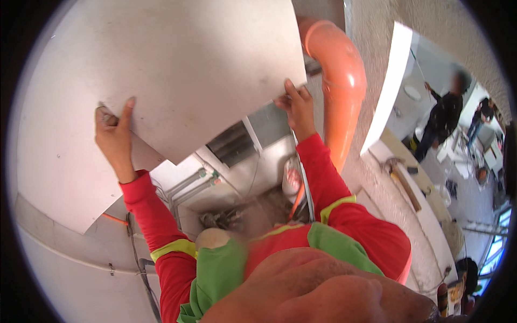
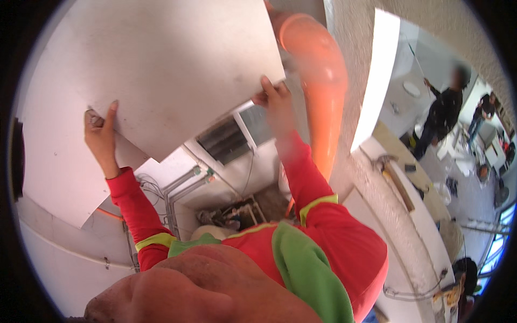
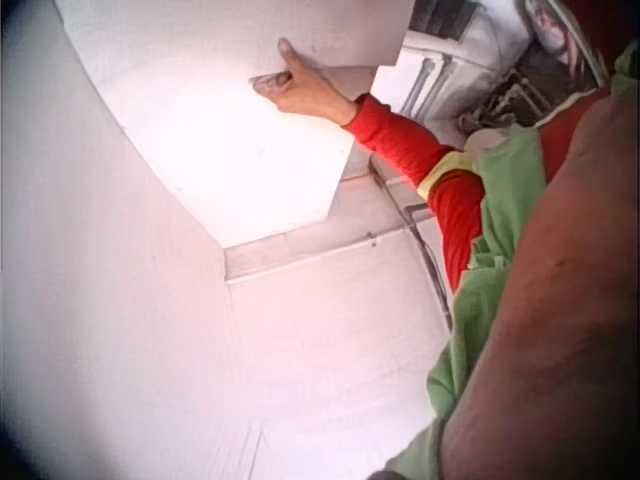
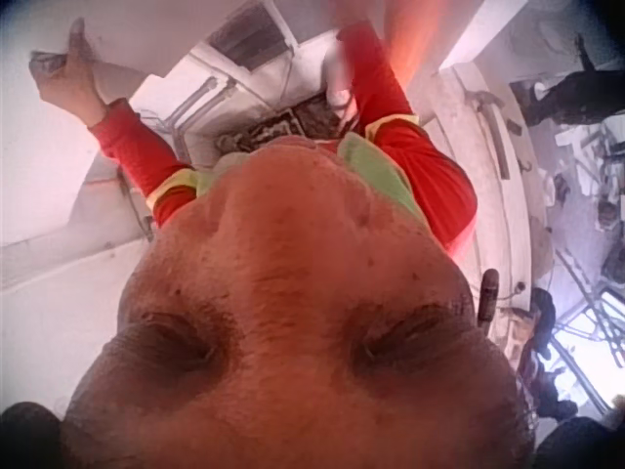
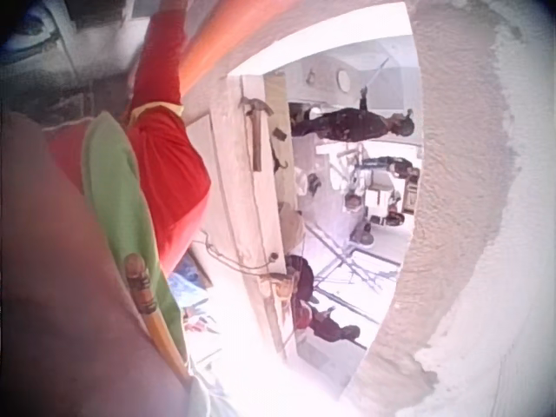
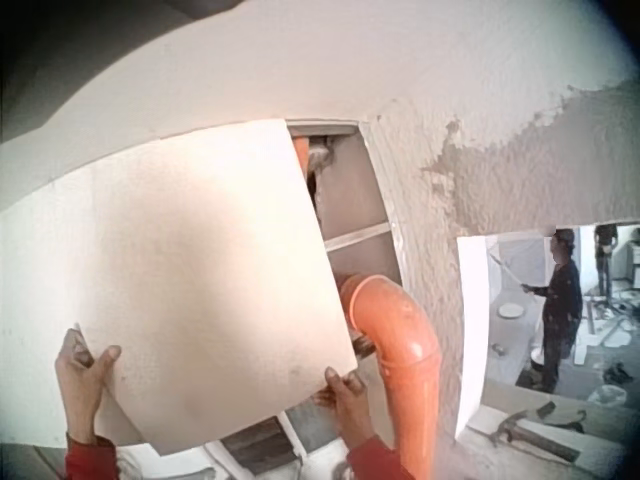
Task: The person positions a white ceiling panel against the ceiling, then measures and marks a board on the floor using a tape measure and pencil. The person handles the panel and board while preparing for installation.
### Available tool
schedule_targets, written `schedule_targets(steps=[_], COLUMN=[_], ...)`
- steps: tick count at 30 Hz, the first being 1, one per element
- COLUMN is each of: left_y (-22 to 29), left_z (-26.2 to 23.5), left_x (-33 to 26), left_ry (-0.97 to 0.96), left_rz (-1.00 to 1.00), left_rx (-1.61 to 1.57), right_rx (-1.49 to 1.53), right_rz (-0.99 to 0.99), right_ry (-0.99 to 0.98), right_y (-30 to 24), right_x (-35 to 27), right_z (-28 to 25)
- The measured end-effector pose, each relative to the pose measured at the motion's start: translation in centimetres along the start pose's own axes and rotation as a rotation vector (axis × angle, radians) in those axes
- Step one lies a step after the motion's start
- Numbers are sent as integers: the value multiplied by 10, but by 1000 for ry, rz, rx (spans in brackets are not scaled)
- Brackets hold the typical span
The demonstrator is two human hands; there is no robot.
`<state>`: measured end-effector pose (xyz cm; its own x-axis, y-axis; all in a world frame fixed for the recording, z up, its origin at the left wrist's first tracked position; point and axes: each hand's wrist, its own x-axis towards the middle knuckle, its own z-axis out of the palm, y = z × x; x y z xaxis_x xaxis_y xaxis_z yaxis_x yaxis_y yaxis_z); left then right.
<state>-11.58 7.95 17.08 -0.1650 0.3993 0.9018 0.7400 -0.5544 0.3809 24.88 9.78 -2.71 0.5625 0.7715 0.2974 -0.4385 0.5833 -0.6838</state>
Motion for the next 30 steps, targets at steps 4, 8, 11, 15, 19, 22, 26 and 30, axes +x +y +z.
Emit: schedule_targets(steps=[4,8,11,15,19,22,26,30], left_y=[-2,-1,1,6,12,13,9,5], left_z=[-6,-13,-17,-15,-2,6,8,3], left_x=[14,25,29,32,35,27,17,16], left_ry=[-112,-147,-206,-87,2,53,81,34], left_rz=[15,69,72,390,265,159,238,172], left_rx=[131,203,275,449,224,132,44,95], right_rx=[44,151,113,85,-245,-254,-10,15], right_rz=[34,107,74,-49,-161,-113,86,36], right_ry=[78,-21,-105,-129,-94,-92,-37,-64], right_y=[-1,1,3,9,20,16,2,-7], right_x=[-6,-12,-12,-6,5,7,3,-1], right_z=[13,24,18,3,-4,-9,-6,8])
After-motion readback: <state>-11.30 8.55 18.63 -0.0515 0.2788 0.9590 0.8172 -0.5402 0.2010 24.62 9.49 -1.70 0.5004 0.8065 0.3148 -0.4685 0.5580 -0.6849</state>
